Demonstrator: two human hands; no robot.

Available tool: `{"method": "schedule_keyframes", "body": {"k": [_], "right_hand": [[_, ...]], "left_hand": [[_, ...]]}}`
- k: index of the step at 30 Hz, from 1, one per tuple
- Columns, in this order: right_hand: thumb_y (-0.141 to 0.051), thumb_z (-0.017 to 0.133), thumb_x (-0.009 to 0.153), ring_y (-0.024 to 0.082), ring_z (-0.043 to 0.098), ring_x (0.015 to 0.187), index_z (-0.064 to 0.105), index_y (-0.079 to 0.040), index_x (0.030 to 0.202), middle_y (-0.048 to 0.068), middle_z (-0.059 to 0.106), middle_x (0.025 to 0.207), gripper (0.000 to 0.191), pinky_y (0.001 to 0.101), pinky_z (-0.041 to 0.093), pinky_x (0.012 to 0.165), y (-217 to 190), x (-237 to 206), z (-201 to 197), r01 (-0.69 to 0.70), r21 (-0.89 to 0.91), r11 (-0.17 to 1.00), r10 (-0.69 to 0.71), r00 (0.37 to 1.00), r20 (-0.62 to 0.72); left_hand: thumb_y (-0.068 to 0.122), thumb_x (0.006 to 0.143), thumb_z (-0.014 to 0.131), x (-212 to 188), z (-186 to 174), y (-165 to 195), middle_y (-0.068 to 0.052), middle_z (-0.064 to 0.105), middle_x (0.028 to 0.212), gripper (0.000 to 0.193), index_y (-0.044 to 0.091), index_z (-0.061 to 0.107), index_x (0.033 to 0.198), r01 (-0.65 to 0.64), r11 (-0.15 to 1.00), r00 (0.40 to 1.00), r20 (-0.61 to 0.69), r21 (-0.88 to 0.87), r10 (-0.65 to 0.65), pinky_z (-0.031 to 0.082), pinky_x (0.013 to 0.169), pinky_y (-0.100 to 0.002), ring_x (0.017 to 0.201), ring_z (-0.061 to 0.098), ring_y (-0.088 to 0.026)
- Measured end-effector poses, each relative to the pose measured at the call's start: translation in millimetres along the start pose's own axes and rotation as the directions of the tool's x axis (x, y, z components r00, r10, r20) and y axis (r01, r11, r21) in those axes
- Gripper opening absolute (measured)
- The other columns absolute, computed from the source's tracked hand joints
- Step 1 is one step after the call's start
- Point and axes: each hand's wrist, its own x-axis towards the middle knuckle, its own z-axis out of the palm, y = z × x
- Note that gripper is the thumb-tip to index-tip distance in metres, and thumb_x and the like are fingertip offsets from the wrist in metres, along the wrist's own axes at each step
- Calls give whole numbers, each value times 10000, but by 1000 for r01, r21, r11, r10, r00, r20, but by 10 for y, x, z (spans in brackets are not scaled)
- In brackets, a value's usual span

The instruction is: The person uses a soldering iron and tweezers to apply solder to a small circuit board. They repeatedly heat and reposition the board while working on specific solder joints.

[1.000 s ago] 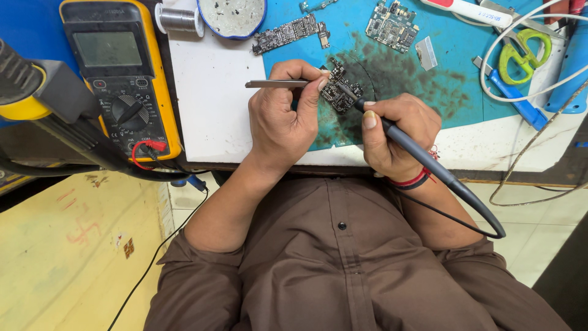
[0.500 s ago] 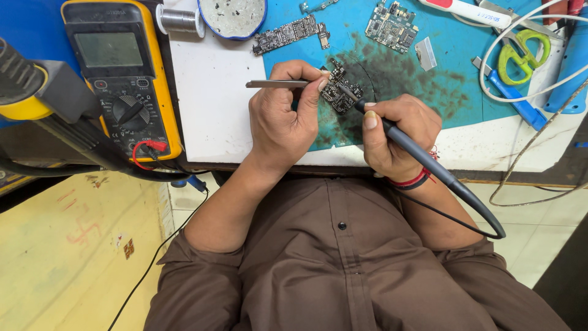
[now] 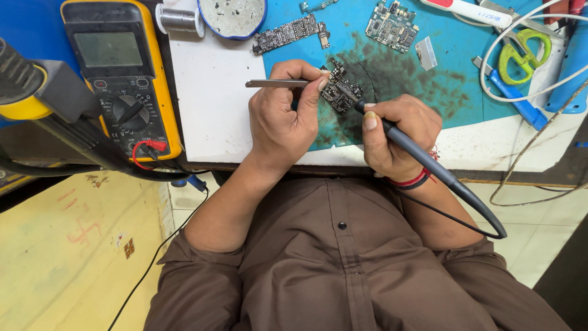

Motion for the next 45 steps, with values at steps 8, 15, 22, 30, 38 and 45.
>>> {"method": "schedule_keyframes", "body": {"k": [8,15,22,30,38,45], "right_hand": [[-44,671,1044,234,644,636,625,-9,1004,115,713,884,70,325,491,602,-5,6,3,3,8,1000,-3,1000,4],[-45,679,1031,239,622,657,627,-6,991,107,700,847,76,327,478,589,-10,10,-6,-4,5,1000,4,1000,11],[-46,678,1039,236,624,641,629,-9,993,103,697,846,77,324,475,586,-2,0,-6,1,6,1000,-1,1000,14],[-60,660,1036,244,620,666,620,-11,980,110,708,874,85,329,471,595,-4,-20,-17,-9,7,1000,9,1000,-14],[-48,673,1036,244,635,658,621,-14,988,110,711,871,78,327,483,596,-8,1,-15,-3,8,1000,3,1000,9],[-38,674,1026,250,632,666,626,-11,985,106,702,855,68,329,484,592,3,-1,-15,7,-12,1000,-7,1000,9]], "left_hand": [[59,1079,680,-1,-2,7,-50,726,1008,68,44,615,1092,-3,1000,1000,-3,9,3,566,662,-211,781,716,-93],[58,1088,676,0,-1,-3,-62,720,1040,70,43,608,1100,-37,999,999,-4,13,37,593,707,-220,826,744,-111],[52,1070,679,-2,-2,-7,-59,731,1011,73,35,610,1086,0,1000,1000,1,10,0,578,699,-228,816,726,-109],[54,1074,681,-4,-2,-2,-62,729,1023,77,37,609,1095,-2,1000,1000,-4,3,2,583,691,-218,848,735,-114],[56,1076,680,0,-2,4,-60,728,1027,70,42,615,1097,0,1000,1000,-4,19,0,587,705,-222,862,740,-119],[53,1082,680,-3,1,8,-66,722,1047,66,43,616,1098,-19,1000,1000,-6,22,19,597,724,-226,839,746,-117]]}}
